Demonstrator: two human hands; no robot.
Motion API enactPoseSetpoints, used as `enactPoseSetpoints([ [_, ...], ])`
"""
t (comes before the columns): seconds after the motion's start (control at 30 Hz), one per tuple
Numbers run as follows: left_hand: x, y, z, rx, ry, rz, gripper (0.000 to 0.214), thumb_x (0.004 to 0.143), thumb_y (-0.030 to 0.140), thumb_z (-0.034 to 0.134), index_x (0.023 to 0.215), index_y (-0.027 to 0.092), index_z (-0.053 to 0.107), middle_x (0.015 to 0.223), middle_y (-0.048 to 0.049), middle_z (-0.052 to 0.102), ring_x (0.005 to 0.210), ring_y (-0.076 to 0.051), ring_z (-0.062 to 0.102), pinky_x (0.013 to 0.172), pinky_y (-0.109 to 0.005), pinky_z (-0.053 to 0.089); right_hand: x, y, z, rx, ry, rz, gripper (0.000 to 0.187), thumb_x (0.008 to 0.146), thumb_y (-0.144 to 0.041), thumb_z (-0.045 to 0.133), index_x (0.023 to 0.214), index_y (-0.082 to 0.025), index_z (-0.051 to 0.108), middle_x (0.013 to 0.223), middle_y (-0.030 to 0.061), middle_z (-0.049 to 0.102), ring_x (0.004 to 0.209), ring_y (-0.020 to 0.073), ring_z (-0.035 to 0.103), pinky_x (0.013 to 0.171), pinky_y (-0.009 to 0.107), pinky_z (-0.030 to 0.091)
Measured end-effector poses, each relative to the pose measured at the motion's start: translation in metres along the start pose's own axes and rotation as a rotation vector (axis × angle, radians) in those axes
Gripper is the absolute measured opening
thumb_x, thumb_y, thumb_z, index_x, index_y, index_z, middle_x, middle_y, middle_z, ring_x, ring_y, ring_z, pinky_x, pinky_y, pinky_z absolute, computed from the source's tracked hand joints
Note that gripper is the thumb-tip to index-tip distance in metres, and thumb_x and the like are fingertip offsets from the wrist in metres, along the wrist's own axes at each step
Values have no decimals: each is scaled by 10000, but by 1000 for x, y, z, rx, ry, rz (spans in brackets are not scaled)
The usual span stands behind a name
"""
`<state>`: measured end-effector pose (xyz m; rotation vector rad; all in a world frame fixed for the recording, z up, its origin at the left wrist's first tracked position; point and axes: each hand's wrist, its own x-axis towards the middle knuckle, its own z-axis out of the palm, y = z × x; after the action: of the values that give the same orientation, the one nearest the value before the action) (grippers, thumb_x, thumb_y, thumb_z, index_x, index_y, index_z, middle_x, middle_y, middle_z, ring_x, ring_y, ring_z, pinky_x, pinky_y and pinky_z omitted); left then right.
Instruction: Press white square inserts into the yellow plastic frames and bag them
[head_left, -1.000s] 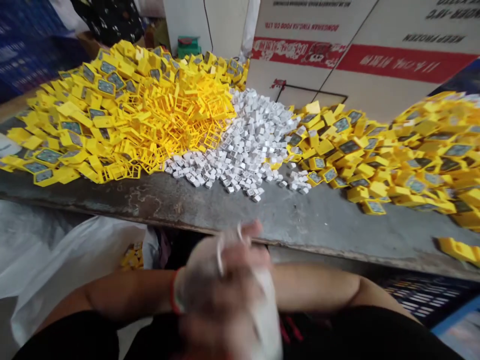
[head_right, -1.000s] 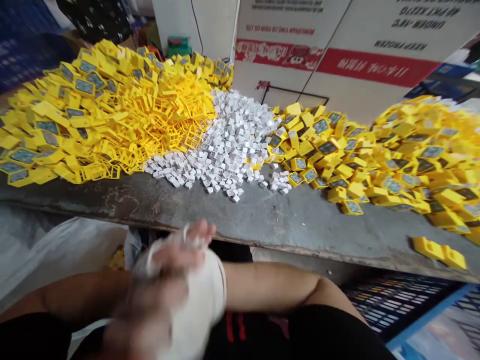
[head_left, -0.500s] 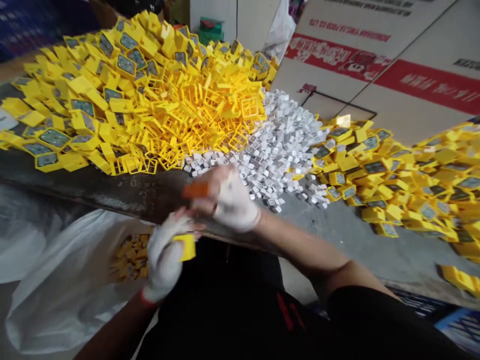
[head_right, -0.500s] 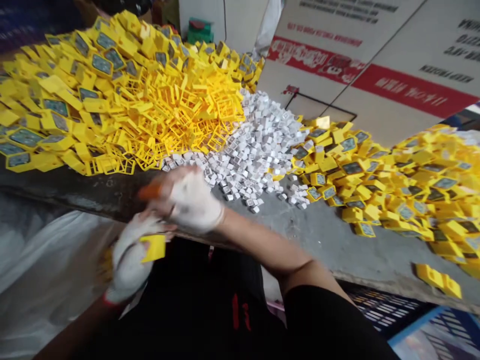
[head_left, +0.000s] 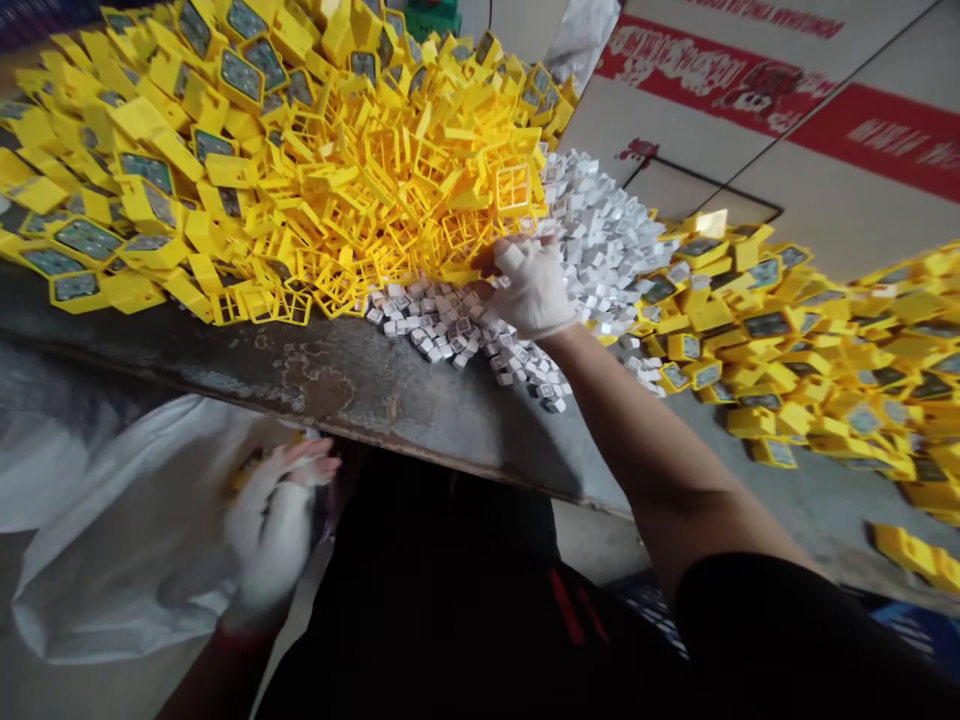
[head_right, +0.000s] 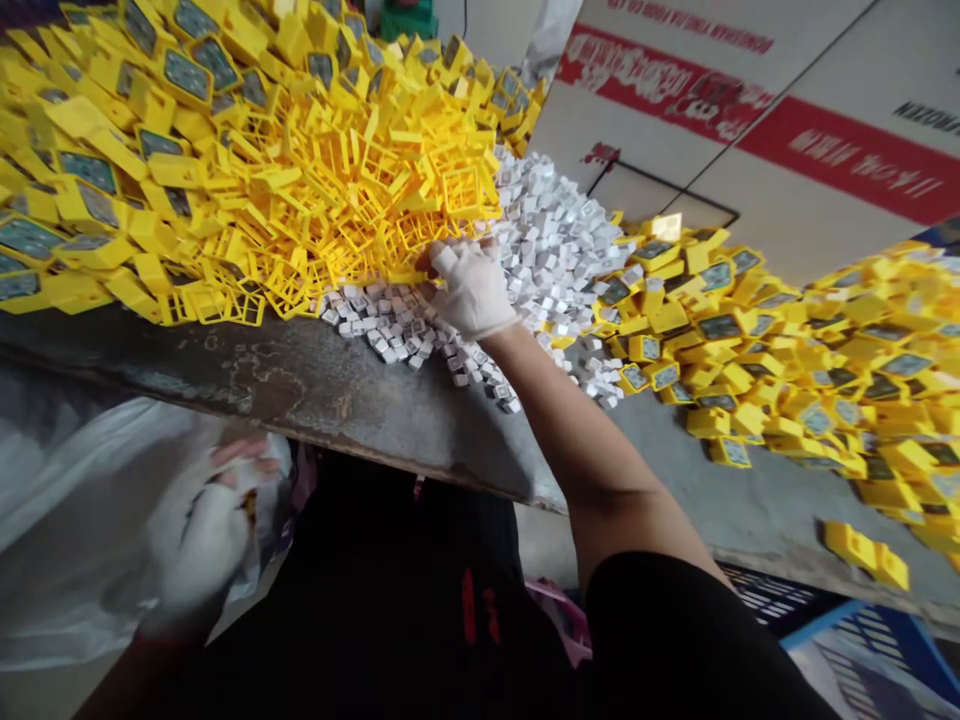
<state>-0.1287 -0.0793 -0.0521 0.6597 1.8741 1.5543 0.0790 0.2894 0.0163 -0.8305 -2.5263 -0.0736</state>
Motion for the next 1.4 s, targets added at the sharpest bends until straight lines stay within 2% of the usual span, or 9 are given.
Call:
enactPoseSetpoints([
  [0.07, -1, 20, 43, -352, -218, -188, 342, 953, 468, 886, 1193, 226, 907, 1179, -129, 912, 970, -321, 866, 860, -445, 721, -44, -19, -10, 66, 60, -83, 133, 1041, -316, 721, 1152, -251, 758, 1019, 72, 836, 978, 285, 707, 1042, 540, 488],
  [0.2, -3, 40, 108, -661, -690, -432, 438, 994, 503, 912, 1300, 191, 885, 1378, -188, 883, 1291, -383, 834, 975, -466, 719, -135, -70, -30, 68, 129, -343, 152, 1119, -354, 639, 1013, -260, 693, 898, -10, 744, 850, 205, 589, 952, 444, 398],
  [0.47, -24, 46, 135, -561, -964, -625, 440, 863, 390, 1084, 1261, 273, 937, 1213, -78, 921, 1069, -238, 875, 941, -319, 722, -231, -94, -72, -40, 17, -365, 290, 1222, -202, 550, 1122, -345, 781, 1080, -65, 839, 1014, 189, 650, 985, 419, 379],
  [0.53, -26, 51, 140, -547, -951, -619, 459, 822, 359, 1115, 1244, 295, 946, 1155, -59, 918, 1035, -223, 870, 905, -307, 726, -242, -72, -79, 31, -48, -282, 263, 1242, -282, 547, 1226, -341, 802, 1148, -41, 866, 1029, 186, 687, 969, 420, 404],
  [0.7, -28, 63, 153, -554, -747, -499, 482, 782, 417, 1136, 1196, 265, 943, 1131, -62, 891, 996, -233, 851, 824, -313, 729, -236, -8, -68, -5, -166, 486, 233, 1117, -374, 763, 1309, -267, 841, 1228, 121, 882, 1171, 335, 749, 1018, 498, 460],
  [0.77, -29, 63, 156, -556, -699, -495, 507, 771, 444, 1137, 1189, 245, 930, 1117, -60, 879, 932, -220, 836, 777, -306, 724, -226, 2, -55, 4, -201, 594, 279, 1030, -373, 864, 1279, -250, 842, 1280, 159, 873, 1252, 395, 738, 1083, 557, 473],
  [0.97, -27, 61, 159, -528, -666, -554, 356, 919, 367, 989, 1216, 218, 861, 1080, -64, 853, 938, -243, 844, 712, -297, 703, -218, -2, -33, 247, -85, 581, 174, 986, -296, 823, 1154, -252, 834, 1159, 102, 887, 1137, 342, 781, 1095, 574, 566],
  [1.17, -30, 60, 162, -585, -796, -596, 362, 893, 300, 1006, 1217, 229, 862, 1136, -56, 870, 999, -279, 864, 763, -353, 730, -244, -39, -46, 923, 246, 474, 479, 998, -713, 864, 1208, -283, 830, 1030, 19, 871, 924, 224, 805, 899, 403, 674],
  [1.4, -37, 57, 163, -618, -855, -588, 404, 870, 309, 1050, 1228, 236, 877, 1197, -49, 881, 1028, -251, 839, 786, -326, 725, -254, -85, -55, 783, 335, 335, 214, 1104, -533, 808, 1170, -332, 842, 1141, 48, 924, 1033, 275, 861, 1020, 492, 644],
])
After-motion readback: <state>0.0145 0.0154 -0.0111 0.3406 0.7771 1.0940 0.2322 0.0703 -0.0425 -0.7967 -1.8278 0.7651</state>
